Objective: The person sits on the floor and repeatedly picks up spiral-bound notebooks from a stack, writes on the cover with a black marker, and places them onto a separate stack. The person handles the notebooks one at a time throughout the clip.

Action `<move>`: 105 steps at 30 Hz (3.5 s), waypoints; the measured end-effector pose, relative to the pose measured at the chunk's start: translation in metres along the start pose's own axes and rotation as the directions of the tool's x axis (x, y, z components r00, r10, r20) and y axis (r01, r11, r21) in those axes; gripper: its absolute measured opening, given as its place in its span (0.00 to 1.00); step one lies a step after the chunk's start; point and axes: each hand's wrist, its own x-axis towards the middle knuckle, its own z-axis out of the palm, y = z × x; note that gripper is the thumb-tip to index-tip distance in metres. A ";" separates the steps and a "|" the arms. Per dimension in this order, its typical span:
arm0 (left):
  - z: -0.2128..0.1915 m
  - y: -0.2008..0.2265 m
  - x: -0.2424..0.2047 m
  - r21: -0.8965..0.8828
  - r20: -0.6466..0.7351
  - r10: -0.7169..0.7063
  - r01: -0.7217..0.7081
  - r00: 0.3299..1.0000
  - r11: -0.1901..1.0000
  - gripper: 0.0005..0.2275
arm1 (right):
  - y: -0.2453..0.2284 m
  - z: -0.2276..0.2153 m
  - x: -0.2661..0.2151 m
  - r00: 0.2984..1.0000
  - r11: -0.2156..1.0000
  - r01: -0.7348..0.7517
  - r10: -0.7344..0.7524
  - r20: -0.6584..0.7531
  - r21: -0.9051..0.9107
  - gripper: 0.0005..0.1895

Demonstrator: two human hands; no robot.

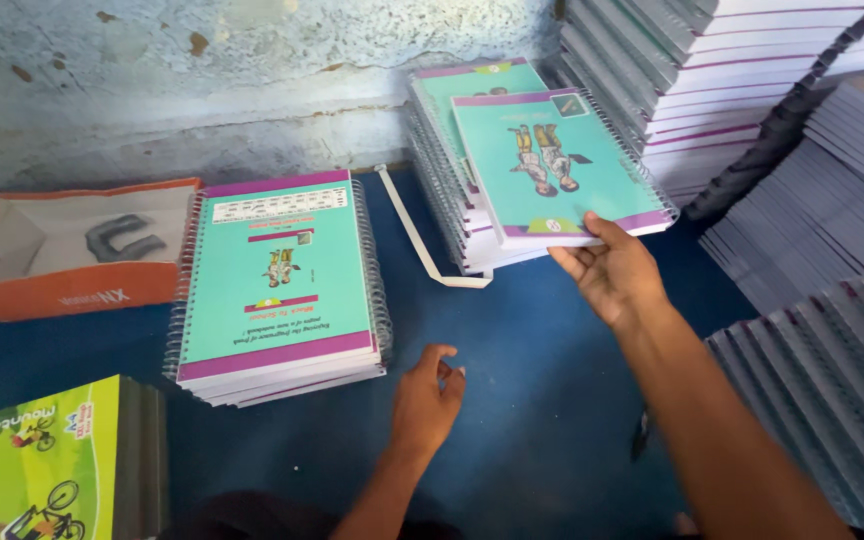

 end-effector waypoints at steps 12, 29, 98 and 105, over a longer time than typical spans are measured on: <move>-0.024 0.096 -0.011 0.324 -0.117 0.740 -0.679 0.662 0.659 0.31 | -0.036 -0.077 -0.103 1.000 0.988 -0.018 0.014 -0.028 -0.155 0.19; -0.001 0.132 -0.010 0.297 0.099 0.916 -0.891 0.388 0.345 0.17 | -0.057 -0.149 -0.135 0.976 0.953 -0.218 0.216 -0.032 -0.212 0.15; 0.039 -0.026 0.024 -0.038 0.134 -0.218 0.225 0.967 0.974 0.18 | 0.111 -0.152 -0.062 0.968 0.543 -0.211 0.233 -0.095 -0.813 0.40; 0.034 -0.013 0.022 0.000 0.160 -0.300 0.304 0.940 0.953 0.20 | 0.103 -0.154 -0.062 0.984 0.316 -0.174 0.095 -0.152 -0.933 0.41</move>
